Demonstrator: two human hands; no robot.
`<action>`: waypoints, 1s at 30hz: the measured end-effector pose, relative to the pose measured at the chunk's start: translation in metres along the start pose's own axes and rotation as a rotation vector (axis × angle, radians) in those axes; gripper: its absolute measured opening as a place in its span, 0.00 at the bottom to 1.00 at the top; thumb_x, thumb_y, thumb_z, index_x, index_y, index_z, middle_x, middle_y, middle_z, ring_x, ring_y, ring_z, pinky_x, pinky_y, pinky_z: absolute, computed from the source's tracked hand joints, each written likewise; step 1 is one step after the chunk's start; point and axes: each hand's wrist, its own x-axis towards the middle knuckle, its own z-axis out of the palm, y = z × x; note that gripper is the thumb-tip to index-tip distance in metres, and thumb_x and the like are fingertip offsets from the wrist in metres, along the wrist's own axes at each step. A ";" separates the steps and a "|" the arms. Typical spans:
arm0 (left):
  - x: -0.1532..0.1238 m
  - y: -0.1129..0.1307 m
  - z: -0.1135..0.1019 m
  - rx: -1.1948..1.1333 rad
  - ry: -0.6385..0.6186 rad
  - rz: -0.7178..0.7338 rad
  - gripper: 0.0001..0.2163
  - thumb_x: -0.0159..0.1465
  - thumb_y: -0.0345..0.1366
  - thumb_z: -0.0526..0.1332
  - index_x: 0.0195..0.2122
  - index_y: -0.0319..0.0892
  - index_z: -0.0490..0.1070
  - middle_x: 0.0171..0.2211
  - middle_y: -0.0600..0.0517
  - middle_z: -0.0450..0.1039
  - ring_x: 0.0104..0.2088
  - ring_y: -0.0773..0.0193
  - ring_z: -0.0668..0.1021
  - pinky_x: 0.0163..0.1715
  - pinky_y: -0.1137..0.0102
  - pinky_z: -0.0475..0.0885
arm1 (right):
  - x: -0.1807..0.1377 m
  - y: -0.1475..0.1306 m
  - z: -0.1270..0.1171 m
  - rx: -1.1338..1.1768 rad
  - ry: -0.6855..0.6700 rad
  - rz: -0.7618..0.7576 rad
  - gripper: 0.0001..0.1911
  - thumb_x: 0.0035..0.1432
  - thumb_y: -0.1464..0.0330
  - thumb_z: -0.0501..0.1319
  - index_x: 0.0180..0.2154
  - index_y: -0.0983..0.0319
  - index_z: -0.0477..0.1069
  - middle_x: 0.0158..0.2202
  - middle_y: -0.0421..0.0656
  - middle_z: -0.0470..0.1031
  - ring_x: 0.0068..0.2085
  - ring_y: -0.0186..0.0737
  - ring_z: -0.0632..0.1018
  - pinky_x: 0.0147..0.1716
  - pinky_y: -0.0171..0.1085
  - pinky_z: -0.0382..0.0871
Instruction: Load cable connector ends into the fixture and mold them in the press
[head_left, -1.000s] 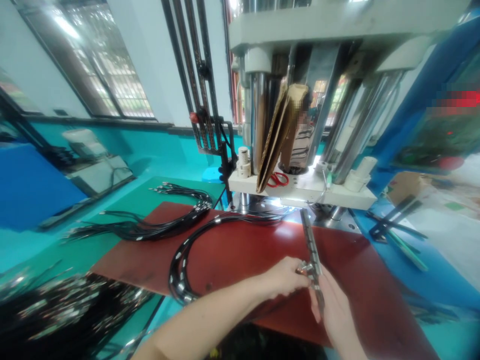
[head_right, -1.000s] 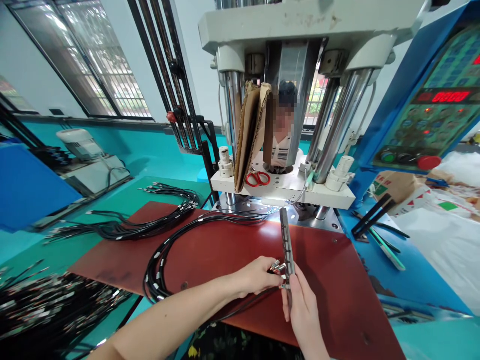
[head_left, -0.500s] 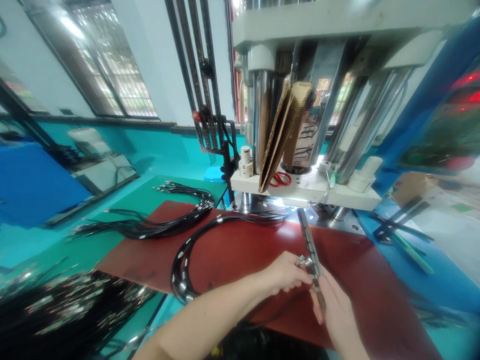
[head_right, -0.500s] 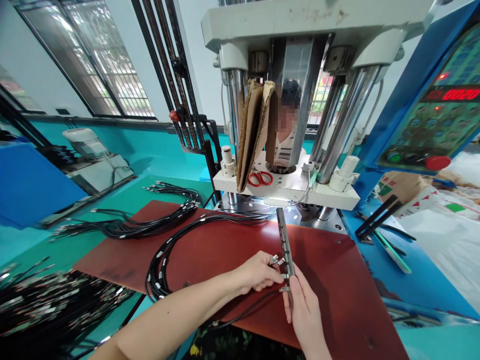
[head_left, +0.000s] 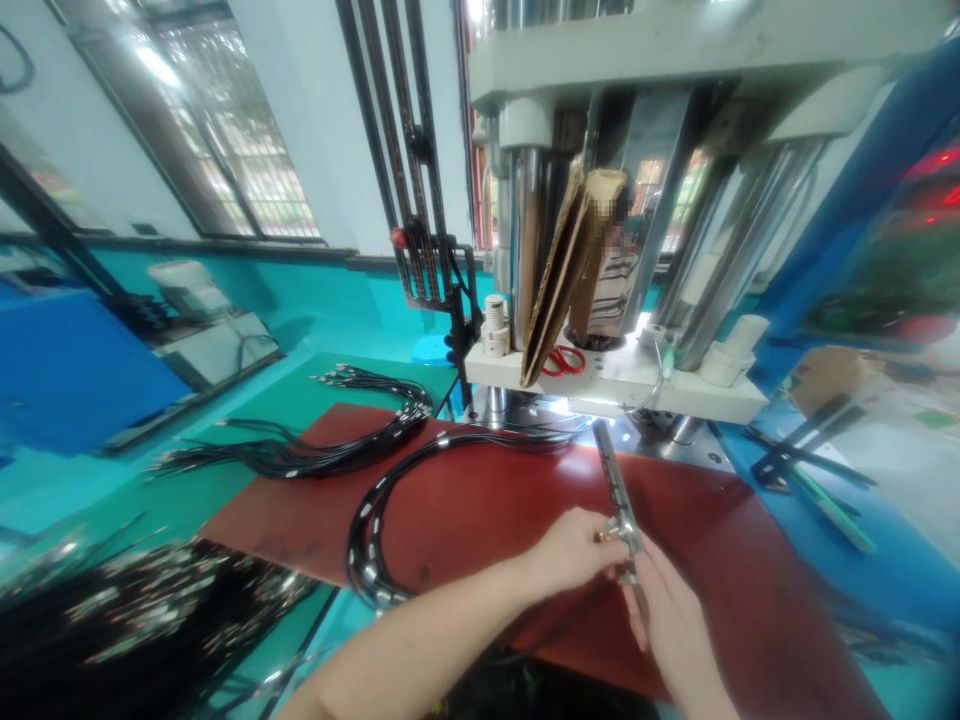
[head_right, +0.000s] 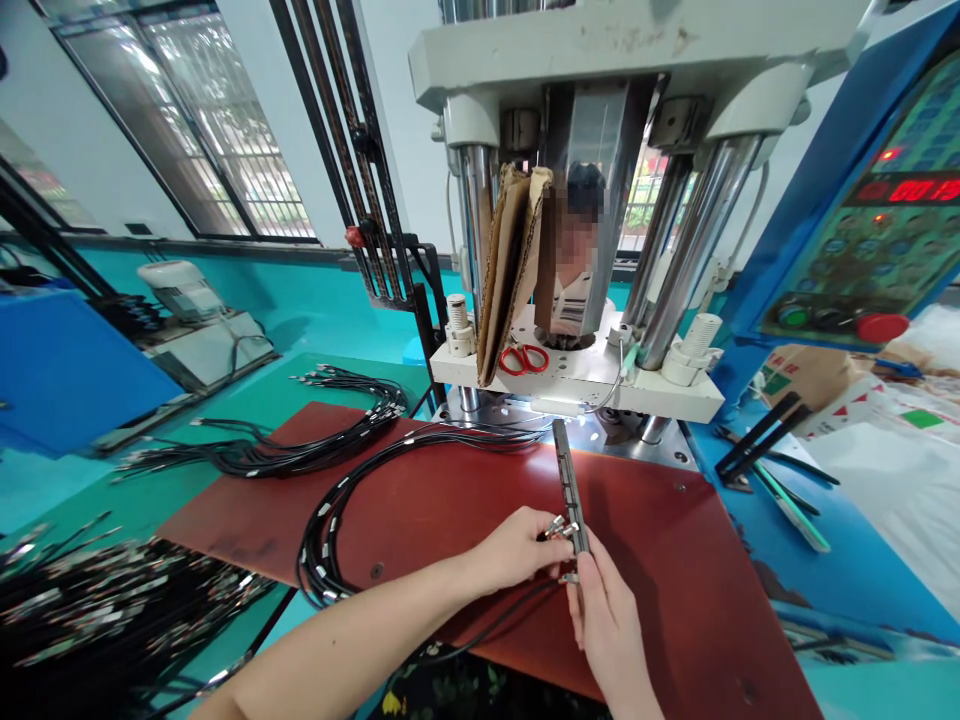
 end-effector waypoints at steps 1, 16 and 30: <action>0.000 0.000 -0.002 0.026 0.043 0.030 0.09 0.54 0.38 0.57 0.22 0.37 0.66 0.18 0.57 0.63 0.21 0.72 0.65 0.24 0.75 0.60 | -0.001 -0.002 0.000 0.016 0.012 0.018 0.27 0.55 0.51 0.55 0.48 0.63 0.68 0.17 0.37 0.64 0.14 0.32 0.59 0.11 0.32 0.56; 0.008 -0.007 -0.005 0.184 0.062 -0.077 0.05 0.49 0.35 0.56 0.21 0.40 0.60 0.19 0.59 0.59 0.22 0.72 0.62 0.22 0.76 0.56 | -0.007 -0.011 0.003 0.088 0.055 0.092 0.32 0.53 0.50 0.58 0.53 0.62 0.62 0.14 0.34 0.61 0.15 0.31 0.59 0.12 0.28 0.53; 0.005 -0.007 -0.001 0.000 0.054 -0.035 0.07 0.50 0.35 0.57 0.20 0.39 0.62 0.18 0.59 0.60 0.20 0.74 0.61 0.21 0.76 0.55 | 0.004 0.004 -0.001 -0.042 -0.030 0.052 0.33 0.52 0.48 0.56 0.54 0.60 0.63 0.46 0.45 0.71 0.31 0.39 0.74 0.22 0.31 0.70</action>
